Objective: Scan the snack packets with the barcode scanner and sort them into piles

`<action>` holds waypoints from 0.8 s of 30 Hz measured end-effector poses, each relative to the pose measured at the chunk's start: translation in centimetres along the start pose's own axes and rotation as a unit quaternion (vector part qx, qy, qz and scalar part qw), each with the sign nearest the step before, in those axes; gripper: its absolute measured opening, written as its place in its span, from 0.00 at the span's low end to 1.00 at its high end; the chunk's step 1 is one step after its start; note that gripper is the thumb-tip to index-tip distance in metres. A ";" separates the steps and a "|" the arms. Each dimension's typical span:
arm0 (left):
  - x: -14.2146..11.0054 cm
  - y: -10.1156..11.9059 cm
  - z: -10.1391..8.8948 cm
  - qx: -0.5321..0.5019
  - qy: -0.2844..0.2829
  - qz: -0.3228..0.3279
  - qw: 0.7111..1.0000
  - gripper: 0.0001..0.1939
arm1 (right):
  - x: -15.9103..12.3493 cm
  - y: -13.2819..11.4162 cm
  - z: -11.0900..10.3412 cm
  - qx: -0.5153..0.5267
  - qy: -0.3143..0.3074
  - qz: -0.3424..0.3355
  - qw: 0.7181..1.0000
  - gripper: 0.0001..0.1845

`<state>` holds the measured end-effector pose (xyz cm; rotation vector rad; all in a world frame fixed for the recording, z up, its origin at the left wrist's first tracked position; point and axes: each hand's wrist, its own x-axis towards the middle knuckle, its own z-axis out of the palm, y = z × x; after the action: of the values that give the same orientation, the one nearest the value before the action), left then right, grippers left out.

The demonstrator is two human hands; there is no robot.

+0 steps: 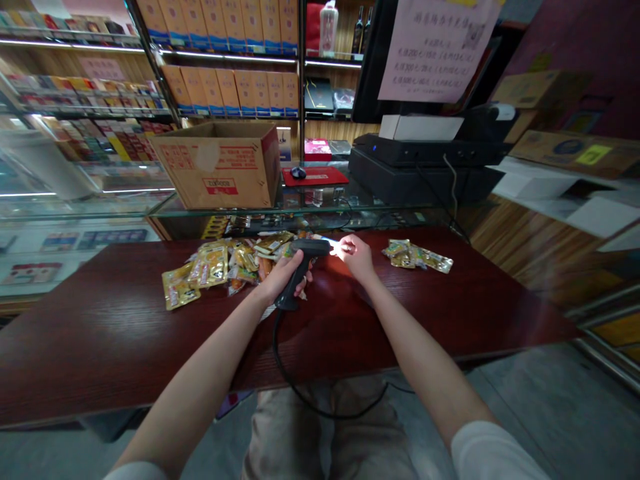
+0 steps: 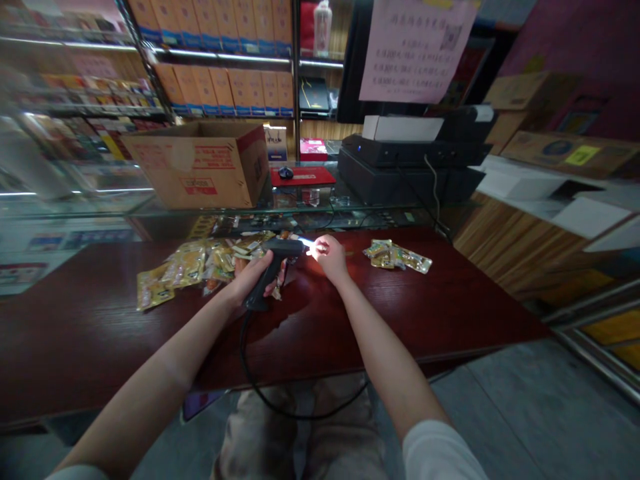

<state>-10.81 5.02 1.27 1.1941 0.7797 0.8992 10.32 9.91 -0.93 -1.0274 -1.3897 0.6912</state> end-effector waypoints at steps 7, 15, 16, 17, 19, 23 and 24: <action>0.1 0.2 0.0 -0.009 0.022 0.000 1.000 0.33 | 0.0 -0.3 -0.1 -0.003 -0.012 0.017 1.000 0.11; -0.4 0.7 0.4 -0.026 0.044 -0.023 0.998 0.29 | 0.2 0.2 -0.9 -0.031 -0.011 -0.018 0.999 0.11; -0.4 0.8 0.3 -0.027 0.045 -0.027 0.998 0.29 | 0.4 0.3 -1.4 -0.075 -0.002 -0.032 0.997 0.08; -0.3 0.8 0.2 -0.027 0.047 -0.029 0.998 0.29 | 0.6 0.3 -2.0 -0.132 0.013 -0.044 0.990 0.06; -0.2 0.9 -0.3 -0.026 0.050 -0.029 0.998 0.29 | 1.0 0.5 -3.7 -0.264 0.054 -0.044 0.962 0.02; 0.1 1.4 -1.6 -0.035 0.069 -0.032 0.997 0.30 | 1.4 1.2 -7.8 -0.457 0.148 0.072 0.874 0.08; 0.1 1.5 -2.0 -0.043 0.080 -0.031 0.995 0.30 | 1.4 1.5 -8.6 -0.484 0.163 0.096 0.854 0.09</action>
<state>-12.73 6.16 2.31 1.0266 0.8930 0.9762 19.19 10.29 -0.64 -1.9888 -1.3259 -0.1282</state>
